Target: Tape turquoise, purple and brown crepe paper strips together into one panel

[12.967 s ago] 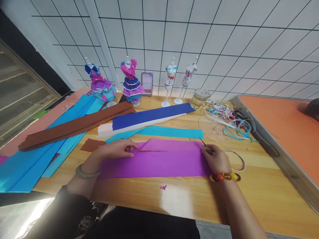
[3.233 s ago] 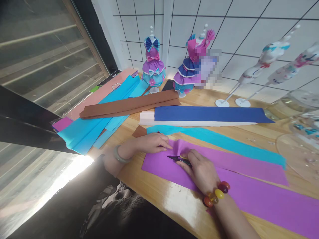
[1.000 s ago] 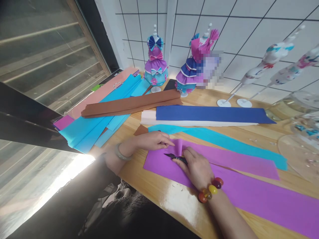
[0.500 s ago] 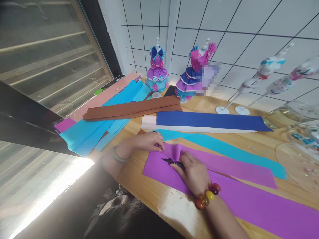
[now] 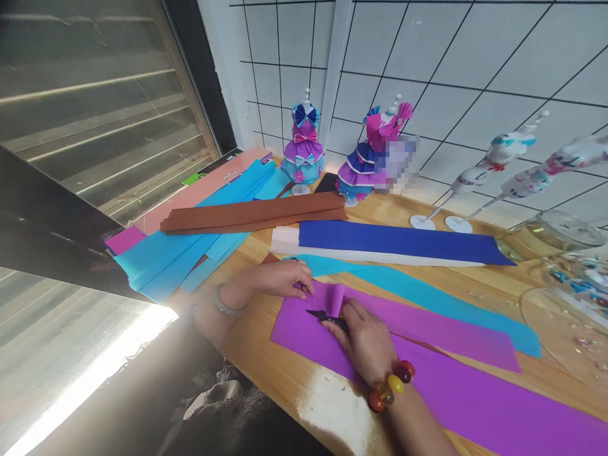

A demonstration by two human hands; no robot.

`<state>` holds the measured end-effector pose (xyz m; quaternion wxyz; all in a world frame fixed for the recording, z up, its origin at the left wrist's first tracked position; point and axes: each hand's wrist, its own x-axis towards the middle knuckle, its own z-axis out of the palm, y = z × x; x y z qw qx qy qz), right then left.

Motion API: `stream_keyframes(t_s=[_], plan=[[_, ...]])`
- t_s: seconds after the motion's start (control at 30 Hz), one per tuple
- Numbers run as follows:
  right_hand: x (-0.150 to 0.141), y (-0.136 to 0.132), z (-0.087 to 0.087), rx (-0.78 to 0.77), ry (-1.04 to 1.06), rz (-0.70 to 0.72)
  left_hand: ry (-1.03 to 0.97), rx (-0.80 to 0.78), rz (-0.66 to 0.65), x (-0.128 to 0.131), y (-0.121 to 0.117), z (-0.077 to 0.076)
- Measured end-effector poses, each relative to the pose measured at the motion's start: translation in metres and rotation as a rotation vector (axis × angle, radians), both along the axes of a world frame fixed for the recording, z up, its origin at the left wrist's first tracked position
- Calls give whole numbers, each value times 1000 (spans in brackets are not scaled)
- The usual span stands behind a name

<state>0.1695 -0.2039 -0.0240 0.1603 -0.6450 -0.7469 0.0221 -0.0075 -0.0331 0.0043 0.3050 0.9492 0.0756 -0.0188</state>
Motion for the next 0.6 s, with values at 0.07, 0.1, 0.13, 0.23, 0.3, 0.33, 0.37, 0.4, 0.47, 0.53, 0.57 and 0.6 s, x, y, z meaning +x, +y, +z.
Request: stream_keyframes(t_s=[0.07,0.1,0.13,0.23,0.3,0.33,0.37,0.4,0.47,0.53,0.57,0.6], plan=[[-1,0,0,-10,13,2,-9,2,-8,0,0,0],[-1,0,-1,-15,20,6,-15,4,-11,-1,0,0],[-1,1,-1,-19,26,10,-21,7,-13,-1,0,-1],[0,1,-2,-21,26,8,-29,18,-14,0,0,-1],[0,0,-2,-10,13,-5,-30,19,-17,0,0,-2],[1,0,-3,-6,12,-8,-30,17,-16,0,0,-2],[1,0,-3,-3,16,-9,-31,11,-14,0,0,-2],[2,0,-3,-1,24,-7,-32,2,-11,0,0,-2],[2,0,-3,1,35,-1,-36,-15,2,-1,0,-2],[2,-1,-3,7,31,6,-34,-22,7,-1,0,-2],[2,-1,-2,9,27,9,-29,-20,10,-1,0,-1],[2,-1,-2,10,25,12,-21,-17,12,-1,0,0]])
